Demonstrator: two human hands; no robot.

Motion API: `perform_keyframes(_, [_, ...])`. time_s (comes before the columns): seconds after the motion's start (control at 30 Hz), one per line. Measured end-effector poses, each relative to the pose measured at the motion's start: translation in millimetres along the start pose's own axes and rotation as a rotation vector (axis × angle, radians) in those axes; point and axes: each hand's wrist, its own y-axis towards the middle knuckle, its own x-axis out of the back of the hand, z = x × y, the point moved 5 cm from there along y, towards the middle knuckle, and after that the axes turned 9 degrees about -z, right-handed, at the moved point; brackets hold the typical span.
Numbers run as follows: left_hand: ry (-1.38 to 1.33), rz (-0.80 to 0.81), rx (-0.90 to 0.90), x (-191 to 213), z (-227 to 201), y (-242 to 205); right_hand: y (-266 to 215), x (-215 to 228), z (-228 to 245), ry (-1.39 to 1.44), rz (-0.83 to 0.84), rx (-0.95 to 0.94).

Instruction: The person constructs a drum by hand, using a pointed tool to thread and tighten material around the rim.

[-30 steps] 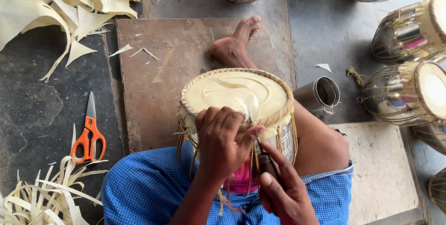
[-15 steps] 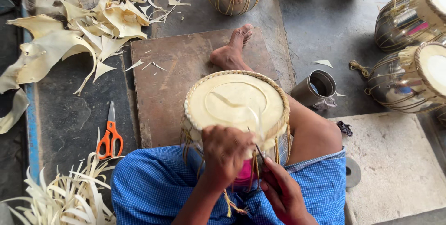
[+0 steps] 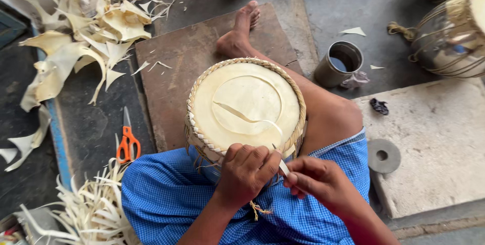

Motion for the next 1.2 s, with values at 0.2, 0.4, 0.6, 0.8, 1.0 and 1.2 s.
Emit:
perform_keyframes(0.2, [-0.007, -0.016, 0.243, -0.4, 4.4, 6.8, -13.7, 3.6, 17.5, -0.131, 0.001, 0.281])
perform_keyframes(0.4, [-0.362, -0.091, 0.514, 9.5, 5.0, 18.3, 8.4, 2.7, 44.9, -0.396, -0.139, 0.370])
perform_keyframes(0.6, [-0.517, 0.105, 0.588, 19.8, 9.7, 25.6, 6.3, -4.0, 72.1, -0.520, -0.163, 0.727])
perform_keyframes(0.8, [-0.406, 0.098, 0.528, 14.9, 5.5, 31.0, -5.6, -9.5, 86.1, -0.569, -0.103, 0.867])
perform_keyframes(1.0, [-0.317, 0.073, 0.551, 3.8, 4.5, 14.5, 5.9, -11.9, 69.2, -0.534, -0.148, 0.627])
perform_keyframes(1.2, [-0.333, 0.036, 0.539, 13.6, 7.5, 23.2, -3.8, -17.8, 85.7, -0.688, -0.231, 1.108])
